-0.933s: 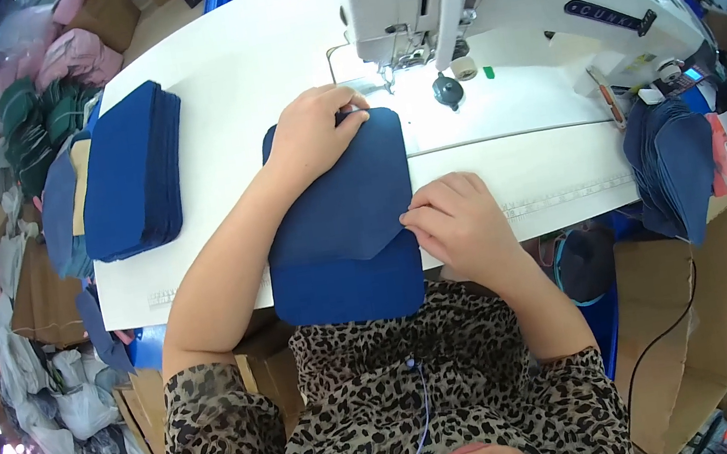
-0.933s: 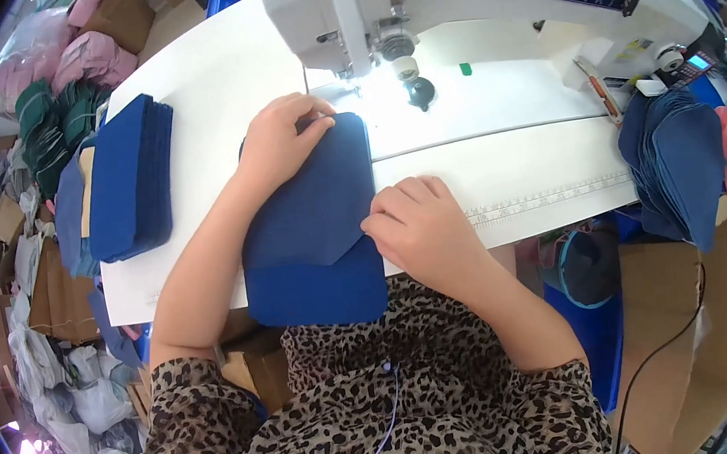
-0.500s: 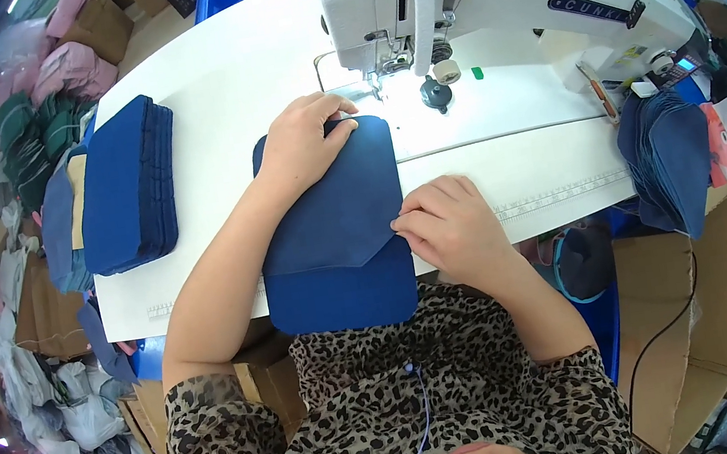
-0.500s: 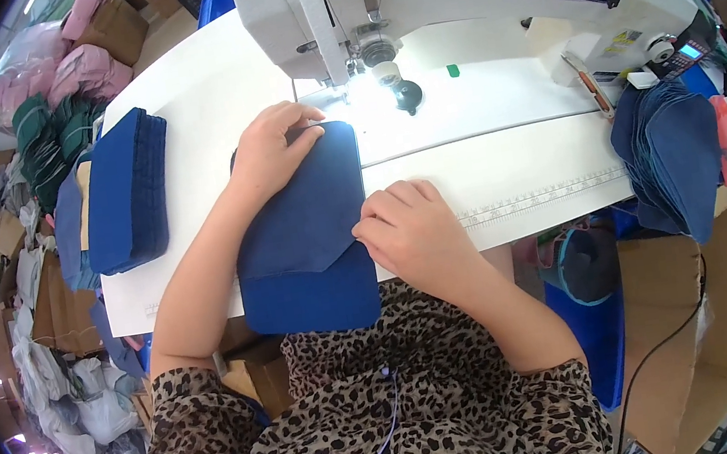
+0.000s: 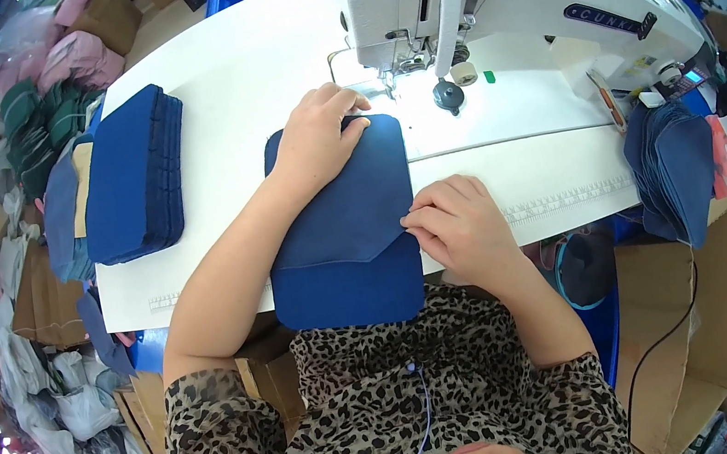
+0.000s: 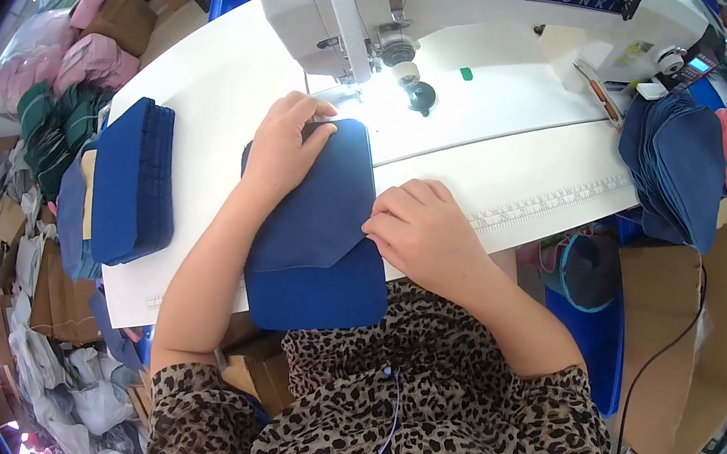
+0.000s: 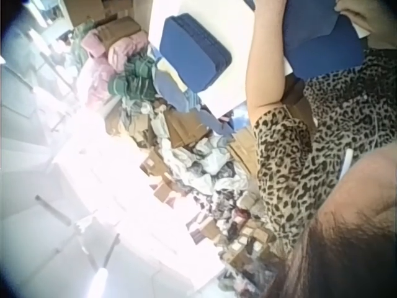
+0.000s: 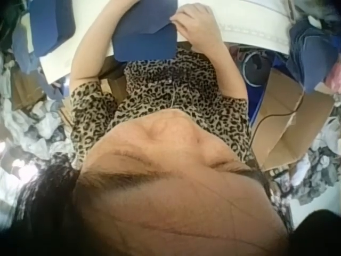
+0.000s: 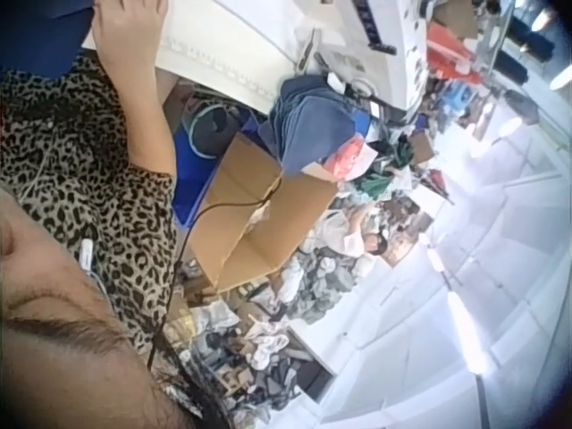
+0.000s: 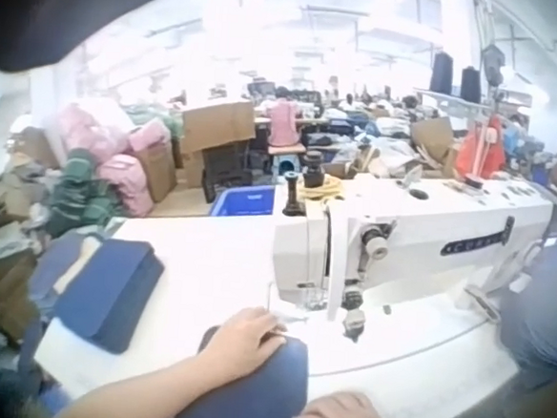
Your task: Sewing blue fabric pieces together using an industrial sewing machine.
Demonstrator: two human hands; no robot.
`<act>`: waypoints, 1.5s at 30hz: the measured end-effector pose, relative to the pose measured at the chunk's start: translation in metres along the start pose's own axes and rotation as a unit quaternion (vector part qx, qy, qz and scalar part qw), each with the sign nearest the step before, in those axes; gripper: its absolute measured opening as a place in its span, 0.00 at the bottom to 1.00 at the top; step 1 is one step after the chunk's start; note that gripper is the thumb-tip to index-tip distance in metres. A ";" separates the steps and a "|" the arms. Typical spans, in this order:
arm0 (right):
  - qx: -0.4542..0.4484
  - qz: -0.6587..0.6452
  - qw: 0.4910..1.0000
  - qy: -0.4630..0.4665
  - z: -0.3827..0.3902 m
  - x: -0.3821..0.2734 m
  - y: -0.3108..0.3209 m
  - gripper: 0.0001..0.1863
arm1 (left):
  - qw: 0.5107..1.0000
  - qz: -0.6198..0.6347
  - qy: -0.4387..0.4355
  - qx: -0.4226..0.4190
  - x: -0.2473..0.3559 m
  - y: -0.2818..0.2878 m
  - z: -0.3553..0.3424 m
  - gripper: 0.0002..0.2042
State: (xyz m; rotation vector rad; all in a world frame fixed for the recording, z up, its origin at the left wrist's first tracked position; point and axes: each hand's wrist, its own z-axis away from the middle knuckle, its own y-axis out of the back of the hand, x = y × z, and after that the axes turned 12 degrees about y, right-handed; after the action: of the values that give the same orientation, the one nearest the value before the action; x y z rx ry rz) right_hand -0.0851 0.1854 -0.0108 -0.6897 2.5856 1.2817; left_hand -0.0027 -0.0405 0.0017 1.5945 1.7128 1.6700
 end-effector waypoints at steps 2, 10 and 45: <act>0.001 -0.003 1.000 -0.007 -0.001 -0.001 0.001 0.09 | 0.996 -0.020 -0.075 0.041 -0.004 -0.003 -0.003 0.05; -0.039 -0.033 0.997 -0.063 0.008 -0.013 0.006 0.17 | 0.990 -0.051 -0.115 -0.063 0.012 0.004 0.023 0.10; -0.026 -0.031 0.997 -0.070 0.006 -0.015 0.008 0.18 | 0.990 -0.109 -0.034 -0.083 0.030 0.008 0.042 0.23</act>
State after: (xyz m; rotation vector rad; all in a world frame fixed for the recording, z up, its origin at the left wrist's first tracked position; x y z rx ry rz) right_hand -0.0763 0.1990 -0.0035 -0.6577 2.4085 1.3333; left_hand 0.0238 0.0040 0.0097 1.3217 1.6055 1.5866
